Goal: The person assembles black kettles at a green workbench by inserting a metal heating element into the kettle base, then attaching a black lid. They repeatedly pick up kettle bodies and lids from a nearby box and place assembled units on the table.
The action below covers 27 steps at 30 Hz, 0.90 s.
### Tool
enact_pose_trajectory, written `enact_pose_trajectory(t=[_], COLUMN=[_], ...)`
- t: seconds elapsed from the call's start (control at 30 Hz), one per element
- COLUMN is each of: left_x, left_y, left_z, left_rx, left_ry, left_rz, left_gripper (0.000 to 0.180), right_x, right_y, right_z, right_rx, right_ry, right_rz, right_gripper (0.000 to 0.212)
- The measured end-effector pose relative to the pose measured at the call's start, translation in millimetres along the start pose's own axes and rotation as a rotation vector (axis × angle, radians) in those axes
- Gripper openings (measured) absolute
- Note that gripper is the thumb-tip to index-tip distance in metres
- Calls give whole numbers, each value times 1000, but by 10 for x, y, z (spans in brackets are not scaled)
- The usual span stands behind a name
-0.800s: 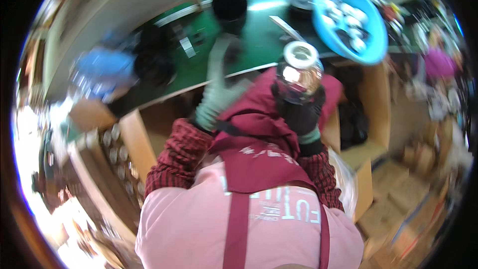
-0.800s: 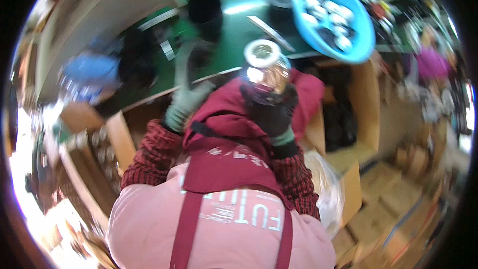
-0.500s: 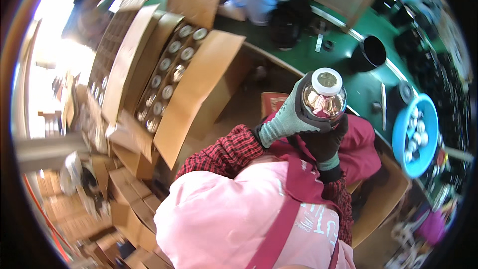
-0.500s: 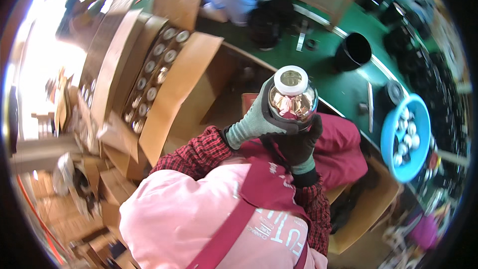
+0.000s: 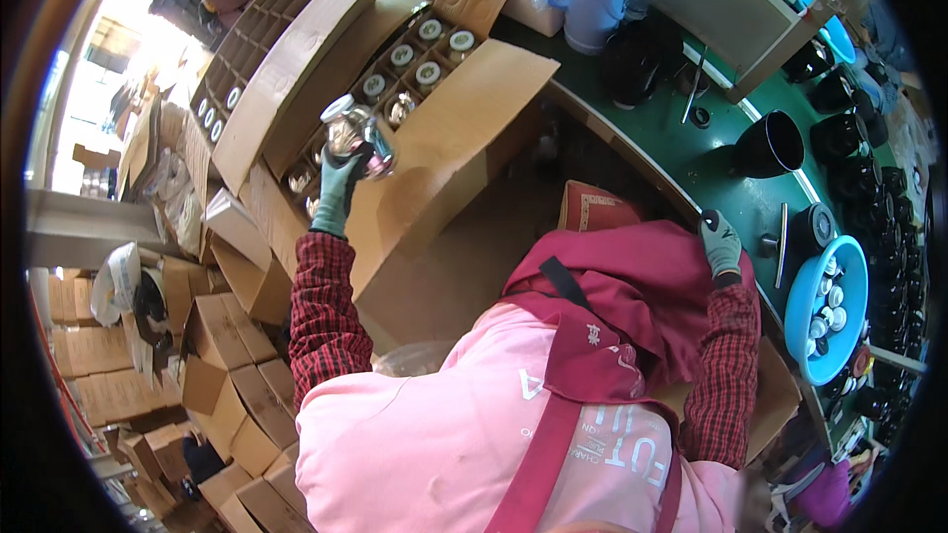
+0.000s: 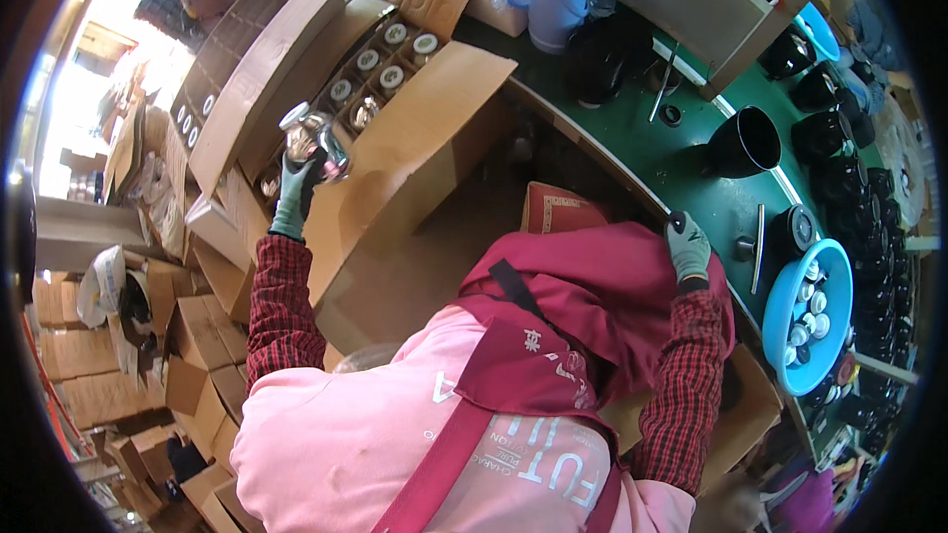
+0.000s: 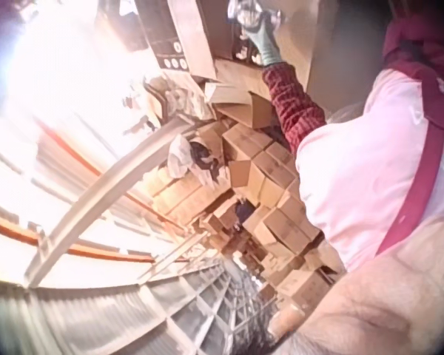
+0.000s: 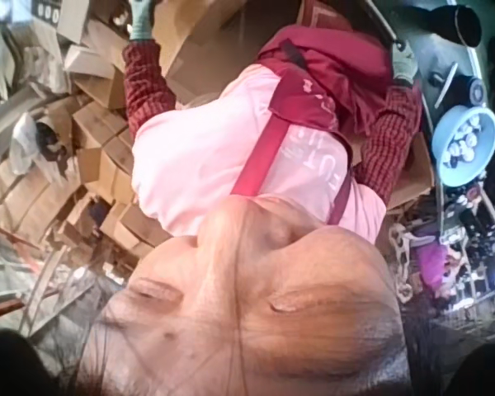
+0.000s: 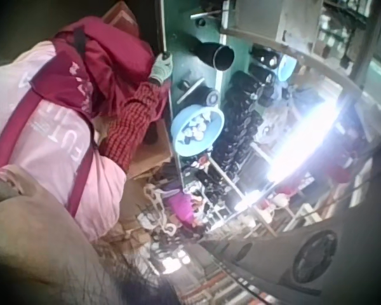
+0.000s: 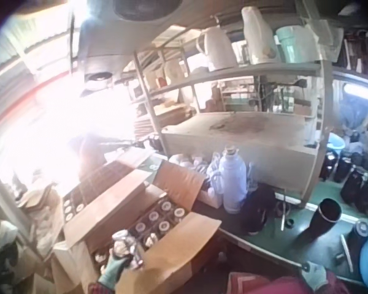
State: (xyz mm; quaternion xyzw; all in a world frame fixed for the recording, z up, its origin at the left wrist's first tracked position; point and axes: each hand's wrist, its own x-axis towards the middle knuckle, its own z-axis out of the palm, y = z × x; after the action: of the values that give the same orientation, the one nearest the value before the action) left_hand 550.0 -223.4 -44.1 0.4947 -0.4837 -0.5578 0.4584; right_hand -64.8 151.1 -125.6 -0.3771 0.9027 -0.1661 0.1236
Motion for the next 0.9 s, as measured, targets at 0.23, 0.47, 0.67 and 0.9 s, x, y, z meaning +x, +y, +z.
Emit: enact_pose_trajectory(t=[0.23,0.47,0.67,0.9], left_x=[1497,2962,3251,3148], left_y=[-188,-467,-733,-705], left_z=[-92,247,173,198], left_rx=[-217,-359,-222,-45], left_ry=[-216,-454,-394,-403], left_rz=[-89,-70,-125,-120], left_gripper=[36,46,45,44], right_x=[-337,-405,-368,-276], right_y=[-60,106,181,180], right_z=[200,122,193,250], right_rx=[-107,-181,-170,-168], right_ry=[217,122,85,34], right_rz=[-115,25,54,103], right_gripper=[21,23,24,26])
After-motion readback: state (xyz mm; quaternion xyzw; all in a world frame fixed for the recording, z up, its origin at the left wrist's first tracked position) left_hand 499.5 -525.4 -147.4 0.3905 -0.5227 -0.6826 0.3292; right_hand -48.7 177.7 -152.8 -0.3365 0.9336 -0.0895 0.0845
